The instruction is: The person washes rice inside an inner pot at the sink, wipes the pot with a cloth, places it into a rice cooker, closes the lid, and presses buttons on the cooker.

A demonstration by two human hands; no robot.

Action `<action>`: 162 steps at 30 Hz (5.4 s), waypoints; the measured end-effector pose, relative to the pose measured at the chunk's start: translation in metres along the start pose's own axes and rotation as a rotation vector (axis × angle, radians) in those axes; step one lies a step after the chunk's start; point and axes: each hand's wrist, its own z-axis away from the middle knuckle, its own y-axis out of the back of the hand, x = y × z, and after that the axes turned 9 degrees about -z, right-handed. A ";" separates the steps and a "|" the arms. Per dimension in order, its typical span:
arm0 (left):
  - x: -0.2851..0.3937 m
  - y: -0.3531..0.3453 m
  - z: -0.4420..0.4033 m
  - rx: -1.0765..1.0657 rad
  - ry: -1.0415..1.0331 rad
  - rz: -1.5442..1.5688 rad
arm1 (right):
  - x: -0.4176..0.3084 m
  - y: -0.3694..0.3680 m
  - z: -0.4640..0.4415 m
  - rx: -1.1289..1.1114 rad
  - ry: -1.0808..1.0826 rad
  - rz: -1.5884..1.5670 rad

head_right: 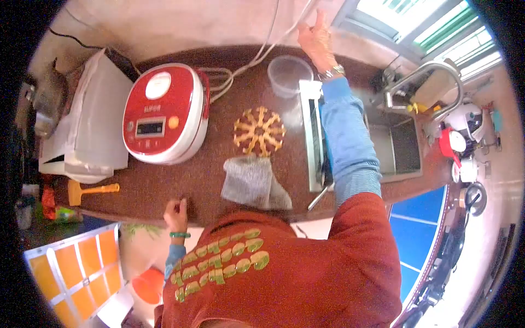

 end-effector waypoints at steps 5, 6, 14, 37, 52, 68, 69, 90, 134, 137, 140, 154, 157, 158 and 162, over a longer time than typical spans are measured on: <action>0.094 -0.002 -0.022 -0.135 -0.533 0.023 | -0.040 0.031 0.128 -0.598 -0.325 -0.154; 0.110 -0.011 -0.028 -0.233 -0.678 0.004 | -0.034 0.034 0.150 -0.634 -0.376 -0.230; 0.146 -0.084 -0.006 -0.464 -0.910 -0.355 | -0.024 0.034 0.264 -0.713 -0.564 -0.418; 0.179 0.027 -0.015 -0.896 0.478 1.743 | -0.124 -0.025 0.306 -0.664 -0.442 -1.010; 0.186 0.033 0.007 -0.738 0.534 1.399 | -0.094 -0.037 0.296 -0.378 -0.032 -0.447; 0.176 0.025 0.008 -0.405 0.365 1.606 | -0.124 -0.023 0.346 -0.686 0.514 -0.274; 0.177 0.041 -0.002 -0.522 0.531 1.699 | -0.129 -0.015 0.349 -0.685 0.515 -0.275; 0.074 0.275 -0.100 0.660 -0.042 1.426 | -0.094 -0.007 0.312 -0.593 -0.653 -0.885; 0.000 0.447 -0.514 0.076 -0.350 -0.709 | -0.050 -0.104 0.393 -0.797 -0.364 -0.340; -0.052 0.487 -0.564 -0.012 -0.419 -0.284 | -0.084 -0.099 0.380 -0.771 -0.633 -0.471; -0.066 0.474 -0.576 0.141 -0.597 -0.406 | -0.092 -0.095 0.377 -0.743 -0.514 -0.377; 0.088 0.404 -0.302 0.846 -0.683 -0.271 | -0.042 -0.071 0.362 -0.822 -0.012 -0.114; 0.084 0.348 -0.250 0.726 -0.700 -0.234 | -0.016 -0.068 0.334 -0.608 -0.047 0.131; 0.080 0.320 -0.233 0.672 -0.695 -0.223 | -0.005 -0.070 0.325 -0.547 -0.003 0.219; 0.073 0.199 -0.150 0.334 -0.460 -0.182 | 0.015 -0.068 0.303 -0.592 0.028 0.466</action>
